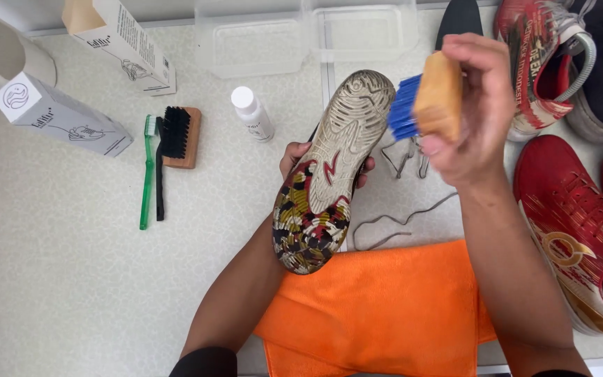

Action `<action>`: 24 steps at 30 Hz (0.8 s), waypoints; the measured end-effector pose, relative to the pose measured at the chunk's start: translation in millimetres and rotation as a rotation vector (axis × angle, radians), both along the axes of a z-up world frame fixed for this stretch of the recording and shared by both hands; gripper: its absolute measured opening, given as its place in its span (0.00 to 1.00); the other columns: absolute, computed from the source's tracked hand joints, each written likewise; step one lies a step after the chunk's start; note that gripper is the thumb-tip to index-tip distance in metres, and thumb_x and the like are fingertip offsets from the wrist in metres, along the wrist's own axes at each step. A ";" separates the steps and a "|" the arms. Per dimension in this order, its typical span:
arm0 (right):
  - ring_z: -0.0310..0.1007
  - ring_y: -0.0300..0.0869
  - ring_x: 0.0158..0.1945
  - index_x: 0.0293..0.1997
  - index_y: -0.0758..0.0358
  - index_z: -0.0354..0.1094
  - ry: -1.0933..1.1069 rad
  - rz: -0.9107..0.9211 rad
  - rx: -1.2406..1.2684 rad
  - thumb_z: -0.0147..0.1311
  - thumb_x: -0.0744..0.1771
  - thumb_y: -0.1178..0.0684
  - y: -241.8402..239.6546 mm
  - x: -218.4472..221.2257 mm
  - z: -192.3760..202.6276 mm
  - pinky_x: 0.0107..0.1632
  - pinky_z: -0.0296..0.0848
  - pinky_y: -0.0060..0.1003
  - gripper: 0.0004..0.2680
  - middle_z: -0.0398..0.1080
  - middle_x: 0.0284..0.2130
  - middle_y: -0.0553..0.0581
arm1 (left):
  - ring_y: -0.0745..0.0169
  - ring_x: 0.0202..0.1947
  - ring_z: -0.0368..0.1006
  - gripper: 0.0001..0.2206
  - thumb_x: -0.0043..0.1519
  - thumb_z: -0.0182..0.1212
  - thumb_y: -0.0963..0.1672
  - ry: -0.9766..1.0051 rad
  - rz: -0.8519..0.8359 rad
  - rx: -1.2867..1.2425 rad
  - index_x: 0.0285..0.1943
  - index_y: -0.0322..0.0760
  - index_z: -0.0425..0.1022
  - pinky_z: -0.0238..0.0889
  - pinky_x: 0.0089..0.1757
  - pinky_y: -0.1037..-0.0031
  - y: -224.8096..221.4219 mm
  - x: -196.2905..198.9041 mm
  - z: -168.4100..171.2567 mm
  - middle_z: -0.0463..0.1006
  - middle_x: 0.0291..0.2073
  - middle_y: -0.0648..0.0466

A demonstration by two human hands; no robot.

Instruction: Cleaning the soles of a pair of sneakers using a brush and cleaning solution at a polishing station.

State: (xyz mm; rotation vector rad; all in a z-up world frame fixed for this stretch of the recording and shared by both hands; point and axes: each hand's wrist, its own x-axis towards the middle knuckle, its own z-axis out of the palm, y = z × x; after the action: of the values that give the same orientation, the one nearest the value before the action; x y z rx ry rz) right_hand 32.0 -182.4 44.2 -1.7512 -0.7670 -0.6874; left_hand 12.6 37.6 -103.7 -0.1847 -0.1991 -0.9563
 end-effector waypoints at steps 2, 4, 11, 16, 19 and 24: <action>0.62 0.55 0.60 0.59 0.72 0.60 -0.073 -0.053 -0.132 0.52 0.64 0.33 -4.0 -5.3 1.9 0.62 0.70 0.48 0.28 0.56 0.55 0.69 | 0.29 0.56 0.75 0.39 0.61 0.58 0.50 0.003 -0.008 0.028 0.80 0.28 0.52 0.77 0.47 0.46 0.8 0.8 -1.0 0.68 0.62 0.24; 0.65 0.59 0.58 0.58 0.72 0.65 -0.146 -0.095 -0.266 0.53 0.64 0.35 -7.0 -4.5 -1.5 0.59 0.73 0.55 0.26 0.57 0.54 0.72 | 0.29 0.55 0.76 0.38 0.61 0.58 0.51 0.004 -0.006 0.055 0.80 0.30 0.53 0.78 0.44 0.46 1.4 1.6 -2.6 0.69 0.61 0.23; 0.64 0.61 0.58 0.52 0.74 0.73 -0.200 -0.173 -0.348 0.64 0.62 0.44 -9.6 1.2 -14.3 0.60 0.72 0.58 0.21 0.55 0.55 0.69 | 0.33 0.52 0.75 0.37 0.60 0.57 0.51 -0.088 0.125 0.180 0.76 0.27 0.58 0.74 0.46 0.53 -7.1 1.2 1.1 0.73 0.58 0.28; 0.63 0.59 0.57 0.49 0.75 0.74 -0.237 -0.167 -0.345 0.63 0.61 0.39 10.0 -1.5 -31.2 0.59 0.76 0.60 0.23 0.54 0.54 0.69 | 0.37 0.57 0.74 0.33 0.62 0.56 0.51 -0.051 0.179 0.201 0.74 0.24 0.62 0.70 0.57 0.51 -4.4 0.8 -2.8 0.74 0.61 0.33; 0.64 0.56 0.53 0.49 0.68 0.73 -0.319 -0.114 -0.282 0.64 0.60 0.34 27.2 -7.0 -50.5 0.51 0.80 0.58 0.24 0.57 0.51 0.68 | 0.37 0.56 0.75 0.33 0.62 0.56 0.51 -0.041 0.175 0.227 0.73 0.24 0.63 0.71 0.55 0.51 -3.5 -1.3 -3.1 0.75 0.60 0.33; 0.69 0.57 0.52 0.50 0.58 0.73 -0.308 0.017 -0.386 0.53 0.63 0.24 55.6 -46.0 -37.6 0.53 0.76 0.58 0.26 0.63 0.49 0.66 | 0.36 0.50 0.76 0.32 0.61 0.56 0.51 -0.022 0.165 0.311 0.70 0.24 0.65 0.72 0.50 0.53 2.0 -3.0 1.9 0.77 0.55 0.33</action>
State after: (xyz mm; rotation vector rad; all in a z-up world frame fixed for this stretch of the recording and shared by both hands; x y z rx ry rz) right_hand -13.9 -126.8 6.6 -2.0044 -1.1869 -0.8512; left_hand 9.7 39.7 -101.8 0.1270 -0.0817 -0.8129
